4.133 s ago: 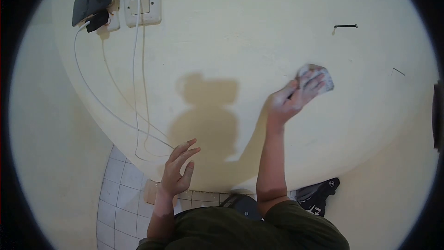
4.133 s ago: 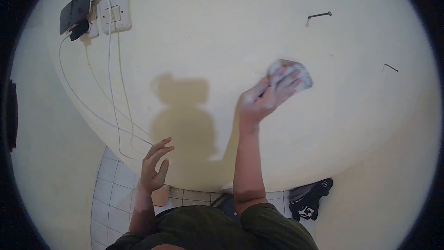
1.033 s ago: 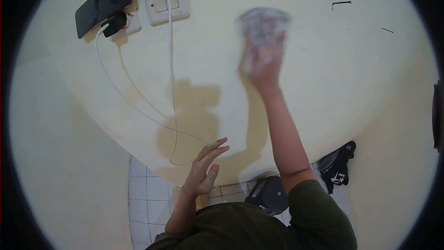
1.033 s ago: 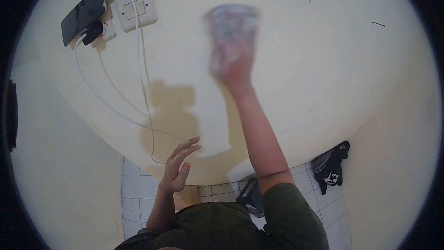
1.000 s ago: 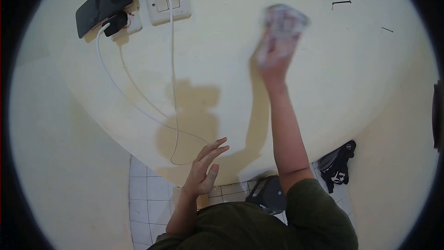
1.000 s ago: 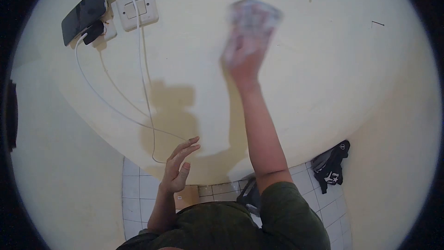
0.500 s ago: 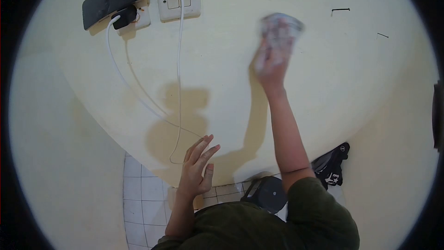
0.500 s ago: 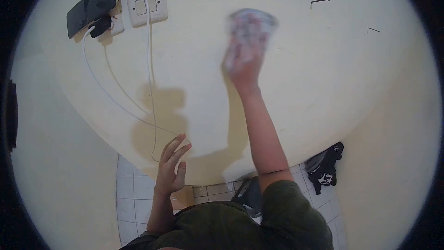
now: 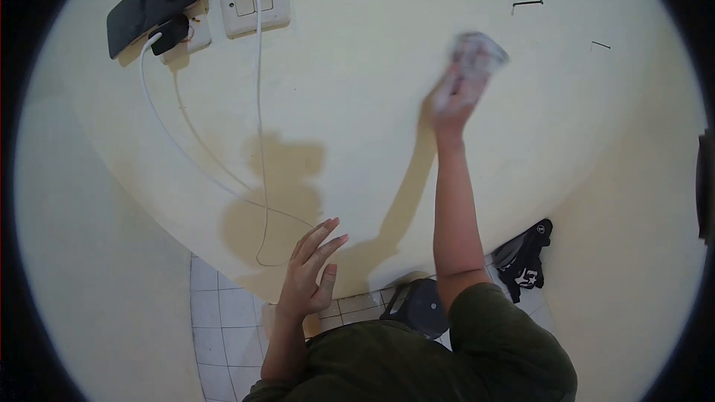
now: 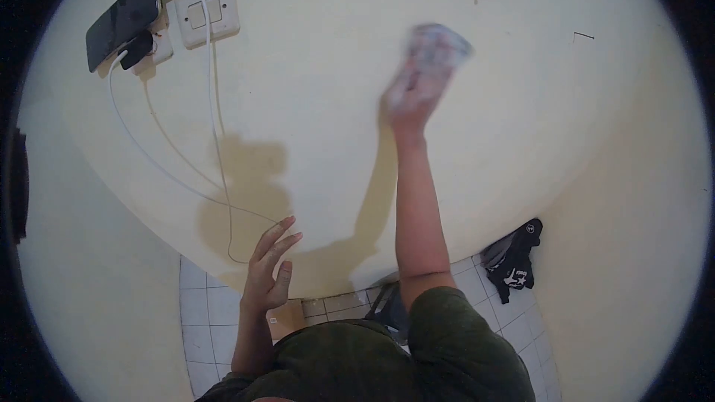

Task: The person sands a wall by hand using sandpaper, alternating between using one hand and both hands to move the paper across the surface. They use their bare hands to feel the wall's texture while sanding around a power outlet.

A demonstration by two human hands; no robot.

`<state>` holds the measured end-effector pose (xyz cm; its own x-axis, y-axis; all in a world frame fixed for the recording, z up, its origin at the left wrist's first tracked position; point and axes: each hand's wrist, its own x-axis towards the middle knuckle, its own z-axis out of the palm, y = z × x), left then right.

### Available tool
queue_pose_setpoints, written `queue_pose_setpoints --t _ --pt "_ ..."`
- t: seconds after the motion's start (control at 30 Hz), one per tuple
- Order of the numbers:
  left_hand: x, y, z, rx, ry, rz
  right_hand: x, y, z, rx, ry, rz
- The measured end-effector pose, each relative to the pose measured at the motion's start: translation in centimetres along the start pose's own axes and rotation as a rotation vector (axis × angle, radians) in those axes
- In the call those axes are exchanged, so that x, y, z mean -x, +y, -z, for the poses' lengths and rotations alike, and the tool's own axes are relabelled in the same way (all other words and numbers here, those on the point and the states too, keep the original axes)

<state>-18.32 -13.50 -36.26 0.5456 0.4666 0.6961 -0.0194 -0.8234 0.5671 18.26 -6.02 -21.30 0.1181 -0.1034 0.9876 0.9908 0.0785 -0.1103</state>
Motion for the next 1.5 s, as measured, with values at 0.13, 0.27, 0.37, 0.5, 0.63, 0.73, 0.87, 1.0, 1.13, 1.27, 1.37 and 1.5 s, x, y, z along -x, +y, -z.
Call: queue_pose_setpoints --t 0.13,0.27,0.37,0.5,0.63,0.73,0.87,1.0,1.13,1.27,1.37,1.5 --pt "-1.0 0.4 -0.9 0.031 -0.005 -0.005 0.6 0.1 -0.9 0.088 0.142 -0.273" --pt "-1.9 0.7 -2.5 0.055 -0.037 -0.035 7.8 -7.1 0.1 -0.239 -0.52 0.343" --pt "-2.3 0.9 -3.0 0.044 -0.057 -0.035 7.7 -5.1 2.5 -0.138 -0.675 0.327" --pt "-2.4 0.9 -3.4 0.067 -0.012 -0.022 3.5 5.4 2.9 -0.141 -0.058 -0.037" --pt "-3.3 1.4 -4.8 0.107 0.001 0.014 3.6 6.7 3.9 0.098 -0.014 -0.409" --pt "-4.1 1.8 -6.6 0.114 -0.015 -0.015 10.2 -0.6 0.1 -0.931 -0.052 -0.369" --pt "-5.0 2.0 -8.1 0.12 -0.027 -0.017 16.3 -5.6 3.4 -0.159 -0.707 0.018" --pt "-5.1 2.1 -8.1 0.064 0.009 -0.021 12.0 1.0 5.7 -0.029 -0.504 -0.021" --pt "-4.8 2.5 -8.7 0.045 0.078 0.024 6.5 5.0 5.6 0.023 -0.063 -0.45" --pt "-5.5 3.0 -9.8 0.062 0.089 0.034 8.7 0.2 3.2 -0.251 -0.118 -0.269" --pt "-5.6 3.3 -10.3 0.044 0.095 0.056 11.6 -4.9 3.4 -0.384 -0.656 -0.067" --pt "-5.1 3.0 -10.0 -0.06 0.154 0.1 6.5 0.5 4.8 -0.015 -0.555 0.036"
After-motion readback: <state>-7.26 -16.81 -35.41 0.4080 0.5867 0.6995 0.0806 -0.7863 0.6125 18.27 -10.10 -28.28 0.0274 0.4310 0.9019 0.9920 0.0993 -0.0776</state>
